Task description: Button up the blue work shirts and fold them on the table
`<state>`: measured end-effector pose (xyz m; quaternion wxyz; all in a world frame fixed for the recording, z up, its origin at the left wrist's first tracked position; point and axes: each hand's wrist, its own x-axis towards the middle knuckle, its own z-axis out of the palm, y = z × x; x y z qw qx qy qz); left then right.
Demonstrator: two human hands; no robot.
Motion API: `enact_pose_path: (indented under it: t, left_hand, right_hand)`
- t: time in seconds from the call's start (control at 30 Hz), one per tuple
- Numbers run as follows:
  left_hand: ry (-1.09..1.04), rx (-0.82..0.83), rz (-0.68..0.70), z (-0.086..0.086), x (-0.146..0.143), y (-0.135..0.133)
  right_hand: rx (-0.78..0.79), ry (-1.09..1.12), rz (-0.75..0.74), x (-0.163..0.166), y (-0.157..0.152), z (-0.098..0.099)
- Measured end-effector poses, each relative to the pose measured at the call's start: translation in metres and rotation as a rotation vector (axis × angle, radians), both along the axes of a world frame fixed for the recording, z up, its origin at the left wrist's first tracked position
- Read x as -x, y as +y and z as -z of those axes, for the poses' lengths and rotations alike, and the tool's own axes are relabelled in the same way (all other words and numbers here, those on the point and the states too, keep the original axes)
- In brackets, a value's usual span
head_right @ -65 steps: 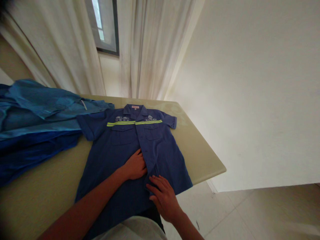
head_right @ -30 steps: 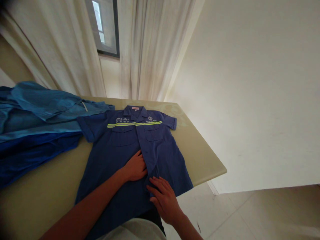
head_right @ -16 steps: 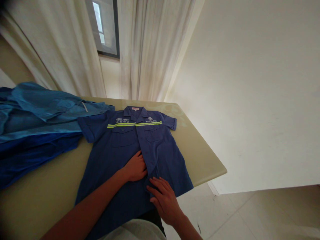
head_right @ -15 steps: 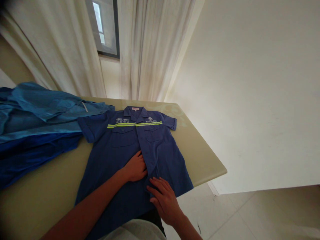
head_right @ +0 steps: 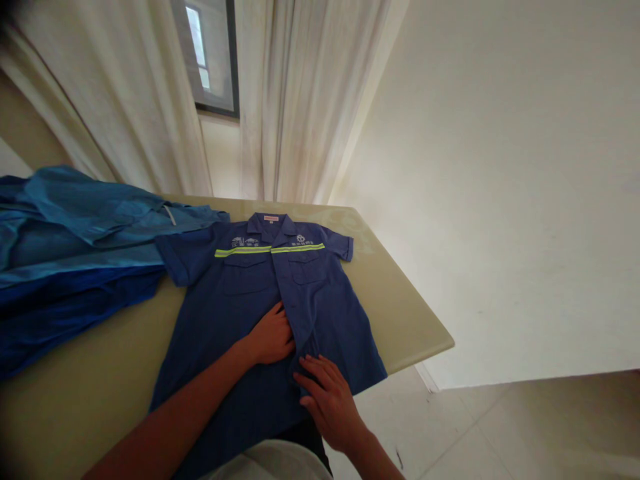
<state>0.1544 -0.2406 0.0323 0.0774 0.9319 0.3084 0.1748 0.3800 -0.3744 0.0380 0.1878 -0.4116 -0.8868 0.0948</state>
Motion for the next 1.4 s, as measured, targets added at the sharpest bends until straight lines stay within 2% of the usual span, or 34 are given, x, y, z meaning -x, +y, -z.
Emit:
enact_pose_path:
  t: [0.6,1.4]
  left_hand:
    - [-0.004,0.002,0.001,-0.0052,0.0007,-0.0008]
    - [-0.017,0.001,0.007,-0.0027,0.0004,-0.0008]
  right_hand:
    - [0.023,0.003,0.002,0.0005,0.0,-0.0007]
    - [0.034,-0.006,0.005,-0.0002,0.0001,0.0008]
